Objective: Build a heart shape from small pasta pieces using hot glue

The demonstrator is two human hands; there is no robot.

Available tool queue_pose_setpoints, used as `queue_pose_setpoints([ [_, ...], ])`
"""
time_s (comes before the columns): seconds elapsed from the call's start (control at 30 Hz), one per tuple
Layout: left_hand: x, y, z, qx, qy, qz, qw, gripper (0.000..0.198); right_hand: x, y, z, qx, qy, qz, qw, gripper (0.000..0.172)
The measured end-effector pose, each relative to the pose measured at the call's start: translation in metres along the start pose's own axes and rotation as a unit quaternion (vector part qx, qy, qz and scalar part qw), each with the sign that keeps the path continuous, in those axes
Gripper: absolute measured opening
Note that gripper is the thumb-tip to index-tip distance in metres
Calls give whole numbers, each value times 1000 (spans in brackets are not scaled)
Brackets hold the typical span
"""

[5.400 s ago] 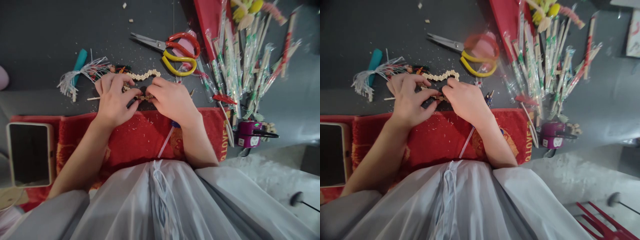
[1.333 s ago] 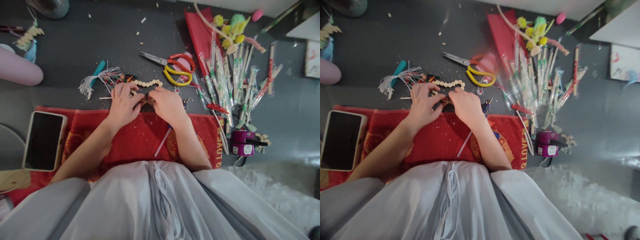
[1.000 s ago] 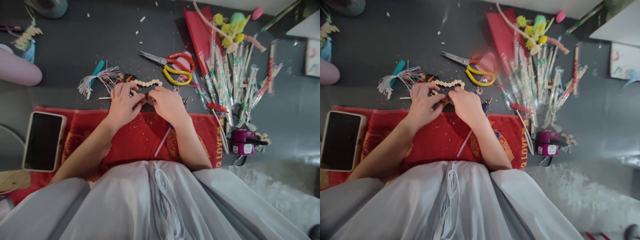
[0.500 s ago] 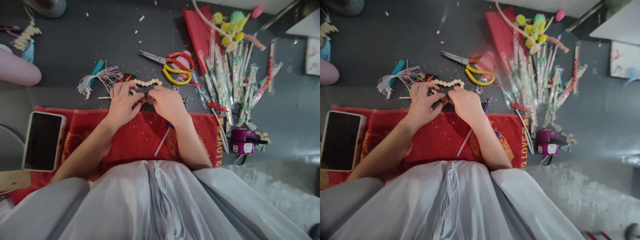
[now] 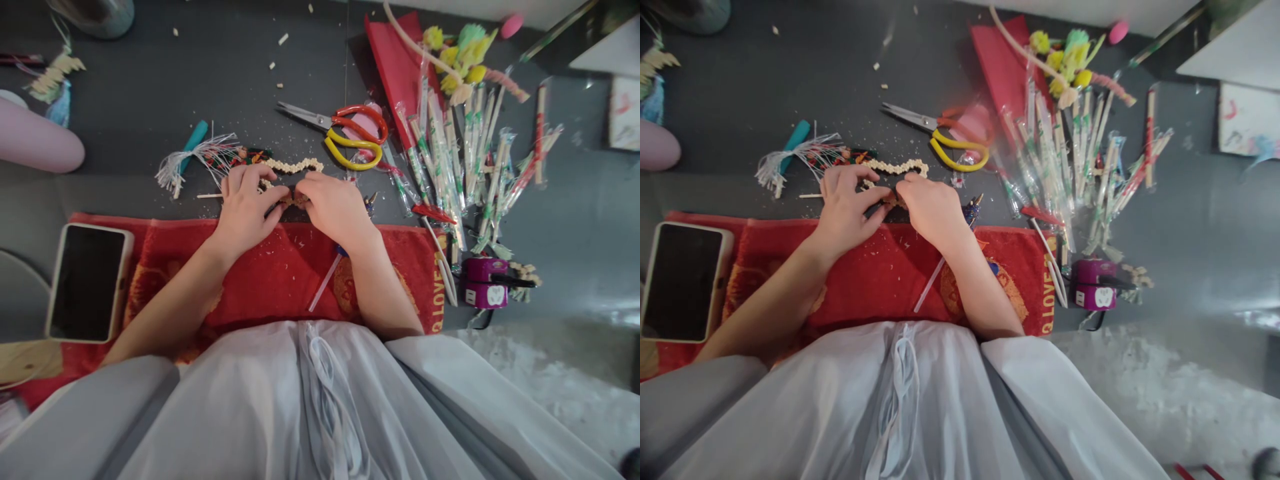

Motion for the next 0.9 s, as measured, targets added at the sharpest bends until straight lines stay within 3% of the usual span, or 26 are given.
queue_pose_setpoints([
  [0.37, 0, -2, 1, -3, 5, -15, 1000, 24, -1, -3, 3, 16, 2, -12, 1000, 29],
  [0.9, 1, -3, -1, -6, 5, -16, 1000, 22, -1, -1, 4, 18, 3, 9, 1000, 32],
])
Point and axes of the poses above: each hand's wrist, its own x-axis towards the middle knuckle, its own y-axis out of the back of the hand, z = x × y, the point moved 10 cm from there along x, towards the middle knuckle, and after that the axes turned 11 degrees about y, right-handed, at the moved point
